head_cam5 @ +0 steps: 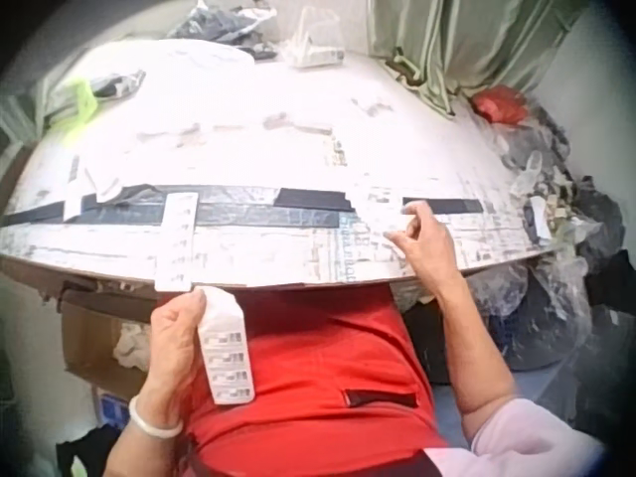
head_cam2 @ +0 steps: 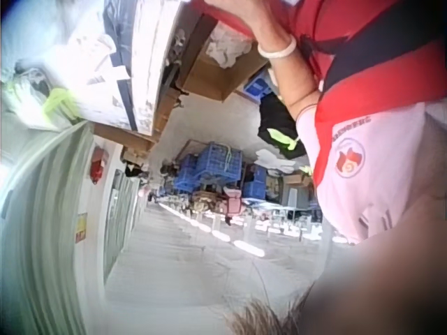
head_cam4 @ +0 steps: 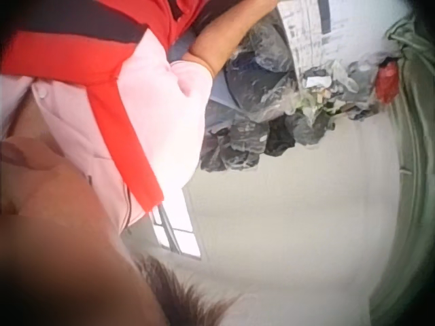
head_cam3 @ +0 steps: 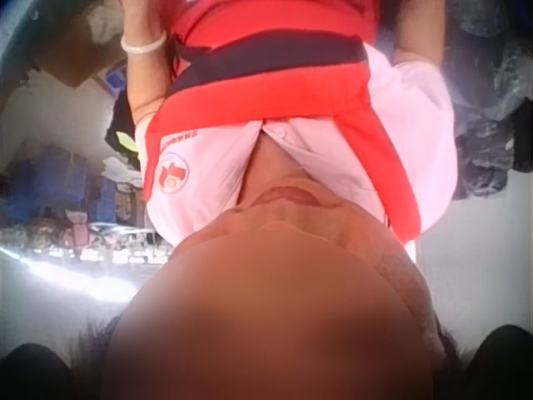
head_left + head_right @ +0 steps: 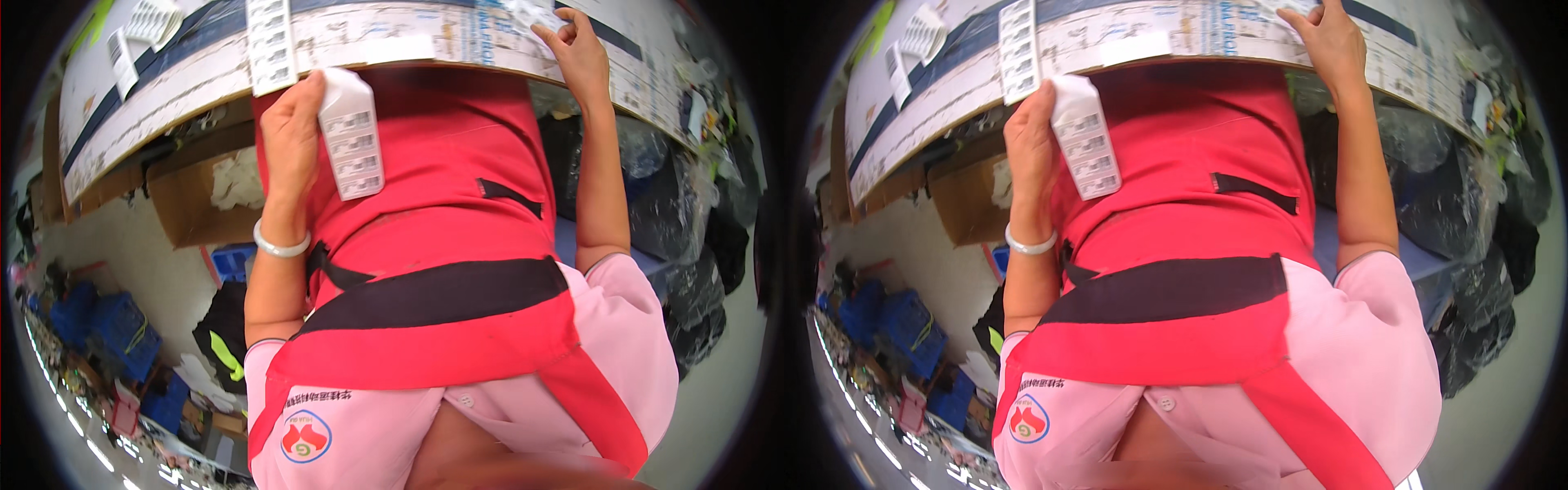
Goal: Inspecting and peeling small adhesive labels from a larger sheet at a factory workbench.
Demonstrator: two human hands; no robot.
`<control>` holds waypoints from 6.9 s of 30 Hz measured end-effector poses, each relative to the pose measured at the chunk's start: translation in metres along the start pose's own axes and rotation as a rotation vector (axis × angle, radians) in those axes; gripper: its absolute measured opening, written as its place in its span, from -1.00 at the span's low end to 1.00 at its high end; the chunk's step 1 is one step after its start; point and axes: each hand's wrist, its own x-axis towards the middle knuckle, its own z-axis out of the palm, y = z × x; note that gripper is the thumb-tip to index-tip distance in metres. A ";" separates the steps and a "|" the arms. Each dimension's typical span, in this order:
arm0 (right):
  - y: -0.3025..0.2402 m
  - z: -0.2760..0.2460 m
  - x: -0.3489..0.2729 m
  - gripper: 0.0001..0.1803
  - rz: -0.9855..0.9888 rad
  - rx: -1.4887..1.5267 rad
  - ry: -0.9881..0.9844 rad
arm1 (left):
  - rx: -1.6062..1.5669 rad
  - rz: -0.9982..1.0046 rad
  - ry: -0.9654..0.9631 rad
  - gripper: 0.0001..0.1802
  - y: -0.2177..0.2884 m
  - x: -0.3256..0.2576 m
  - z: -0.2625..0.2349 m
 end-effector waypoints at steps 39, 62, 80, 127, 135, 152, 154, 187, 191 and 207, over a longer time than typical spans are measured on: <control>-0.131 0.018 -0.027 -0.84 -0.070 0.959 -0.668 | 0.259 -0.075 -0.266 -0.50 0.006 -0.008 -0.012; -0.135 0.026 -0.015 -0.82 -0.100 0.885 -0.741 | 0.246 -0.063 -0.256 -0.58 -0.006 -0.007 -0.013; -0.118 0.011 -0.028 -0.86 -0.078 1.065 -0.570 | 0.152 -0.098 -0.227 -0.75 0.001 -0.012 -0.006; -0.126 0.019 -0.026 -0.83 -0.027 1.009 -0.681 | 0.282 -0.033 -0.315 -0.48 -0.001 -0.015 -0.011; -0.130 0.031 -0.022 -0.84 -0.041 1.016 -0.723 | 0.310 -0.041 -0.311 -0.53 -0.009 -0.014 -0.014; -0.131 0.035 -0.021 -0.83 -0.037 0.997 -0.718 | 0.321 -0.038 -0.315 -0.56 -0.010 -0.013 -0.012; -0.132 0.034 -0.022 -0.83 -0.048 0.987 -0.705 | 0.315 -0.043 -0.317 -0.56 -0.010 -0.013 -0.012; -0.017 0.006 -0.017 -0.83 -0.162 0.352 0.132 | 0.138 -0.243 -0.339 -0.78 0.014 -0.035 -0.007; -0.102 0.005 -0.075 -0.76 -0.338 0.893 -0.663 | 0.123 -0.192 -0.312 -0.76 0.011 -0.033 -0.007; -0.138 0.025 -0.103 -0.90 -0.437 1.053 -0.545 | 0.090 -0.230 -0.397 -0.75 0.002 -0.028 -0.013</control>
